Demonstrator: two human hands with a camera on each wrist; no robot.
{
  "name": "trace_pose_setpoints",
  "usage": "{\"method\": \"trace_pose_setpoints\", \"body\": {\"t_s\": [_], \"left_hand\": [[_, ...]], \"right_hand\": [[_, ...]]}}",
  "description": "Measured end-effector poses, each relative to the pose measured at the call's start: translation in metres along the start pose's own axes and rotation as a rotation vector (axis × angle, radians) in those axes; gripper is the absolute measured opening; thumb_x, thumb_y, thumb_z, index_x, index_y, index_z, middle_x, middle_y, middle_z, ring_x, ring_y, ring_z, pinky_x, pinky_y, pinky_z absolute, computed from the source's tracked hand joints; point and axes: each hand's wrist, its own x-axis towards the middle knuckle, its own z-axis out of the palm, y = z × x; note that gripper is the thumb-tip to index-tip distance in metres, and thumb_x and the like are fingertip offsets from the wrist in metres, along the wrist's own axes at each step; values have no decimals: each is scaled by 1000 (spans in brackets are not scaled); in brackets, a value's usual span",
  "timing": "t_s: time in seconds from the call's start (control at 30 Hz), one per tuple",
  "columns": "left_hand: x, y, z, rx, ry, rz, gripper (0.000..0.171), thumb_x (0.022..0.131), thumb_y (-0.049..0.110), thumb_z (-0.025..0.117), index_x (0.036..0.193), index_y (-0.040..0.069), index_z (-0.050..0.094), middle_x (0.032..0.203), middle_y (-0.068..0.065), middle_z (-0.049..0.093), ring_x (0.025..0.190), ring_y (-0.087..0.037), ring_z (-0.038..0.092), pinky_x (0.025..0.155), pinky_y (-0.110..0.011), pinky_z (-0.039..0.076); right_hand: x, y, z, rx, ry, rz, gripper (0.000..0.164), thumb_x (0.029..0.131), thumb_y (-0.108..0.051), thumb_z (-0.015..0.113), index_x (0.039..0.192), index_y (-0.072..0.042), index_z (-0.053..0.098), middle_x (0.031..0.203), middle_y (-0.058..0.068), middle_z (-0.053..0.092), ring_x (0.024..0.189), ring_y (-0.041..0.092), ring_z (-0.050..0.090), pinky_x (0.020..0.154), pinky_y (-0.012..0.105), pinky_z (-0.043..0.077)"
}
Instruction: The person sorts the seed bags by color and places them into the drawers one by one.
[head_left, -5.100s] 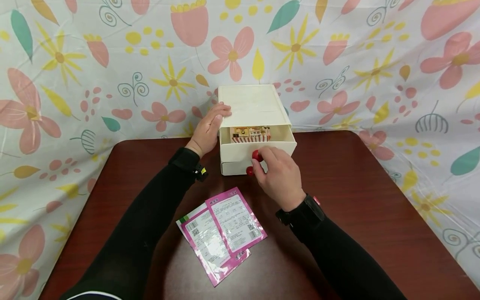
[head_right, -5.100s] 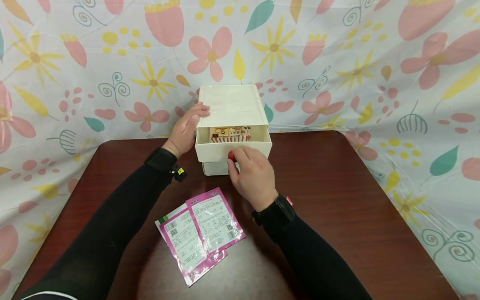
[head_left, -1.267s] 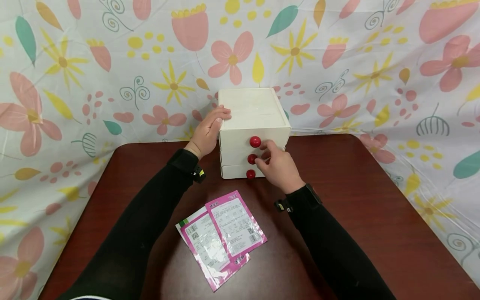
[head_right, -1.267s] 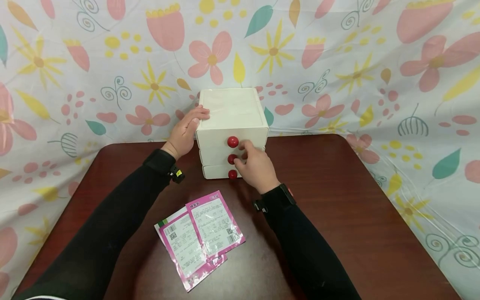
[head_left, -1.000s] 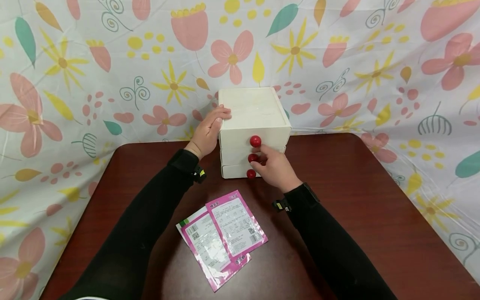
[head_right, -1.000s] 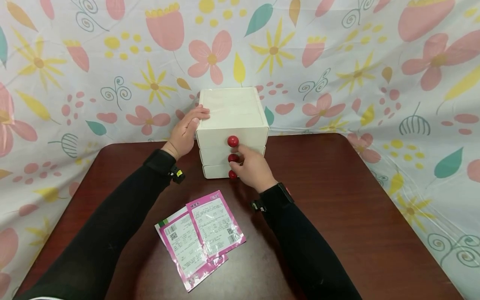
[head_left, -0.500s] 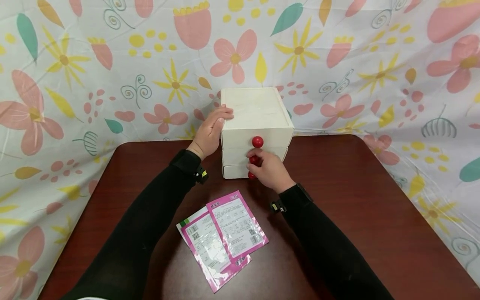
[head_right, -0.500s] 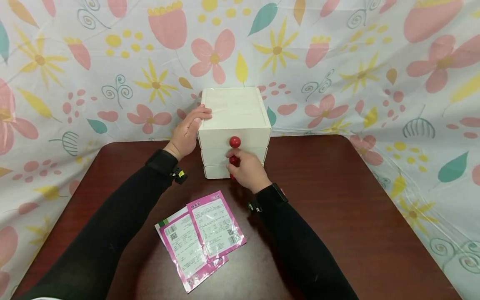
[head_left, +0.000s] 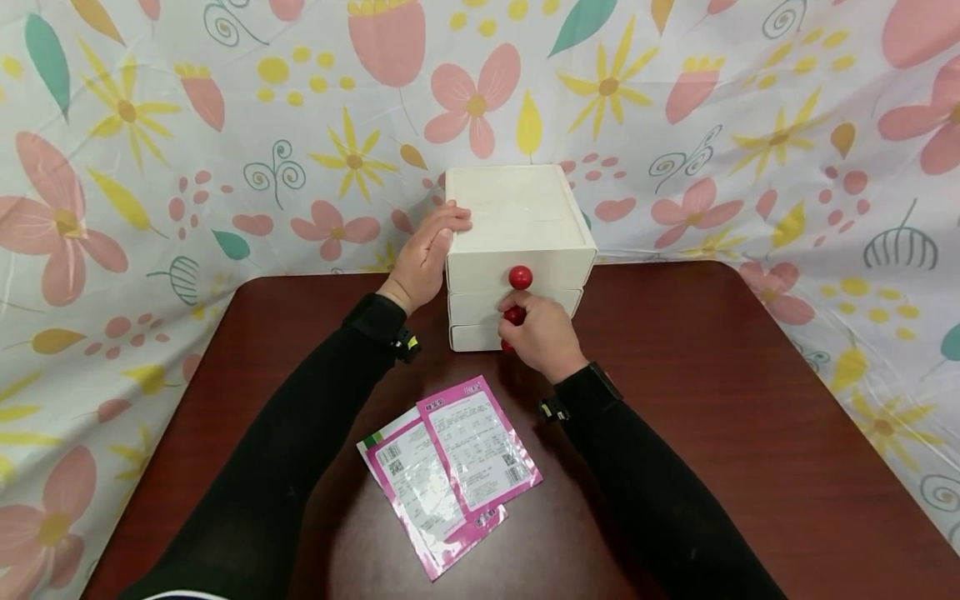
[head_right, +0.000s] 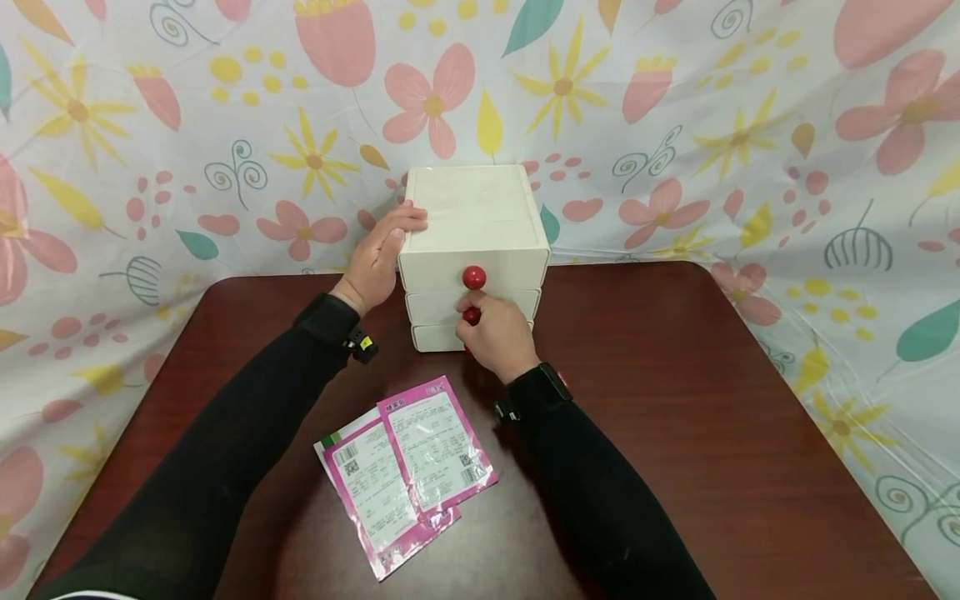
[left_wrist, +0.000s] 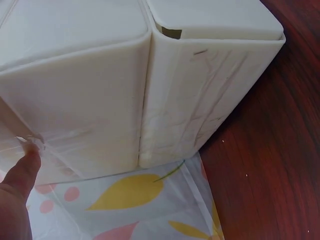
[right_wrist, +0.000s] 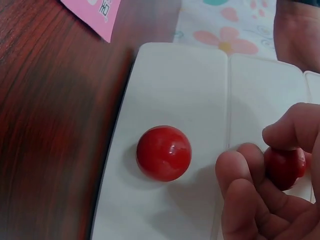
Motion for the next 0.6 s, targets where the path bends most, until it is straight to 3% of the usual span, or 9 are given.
{"method": "trace_pose_setpoints", "body": {"t_s": [0.37, 0.6], "left_hand": [[0, 0, 2, 35, 15, 7, 41, 106, 16, 30, 121, -5, 62, 136, -17, 53, 144, -21, 31, 116, -34, 22], [0, 0, 2, 19, 27, 13, 38, 106, 9, 31, 121, -6, 62, 135, -18, 54, 143, -24, 31, 116, -33, 21]], "right_hand": [[-3, -3, -1, 5, 15, -3, 13, 88, -15, 66, 99, -11, 71, 86, 5, 68, 73, 23, 57, 64, 35, 49], [-7, -3, 0, 12, 43, -32, 13, 86, -13, 65, 97, -12, 71, 84, 3, 66, 70, 21, 56, 63, 34, 48]]}}
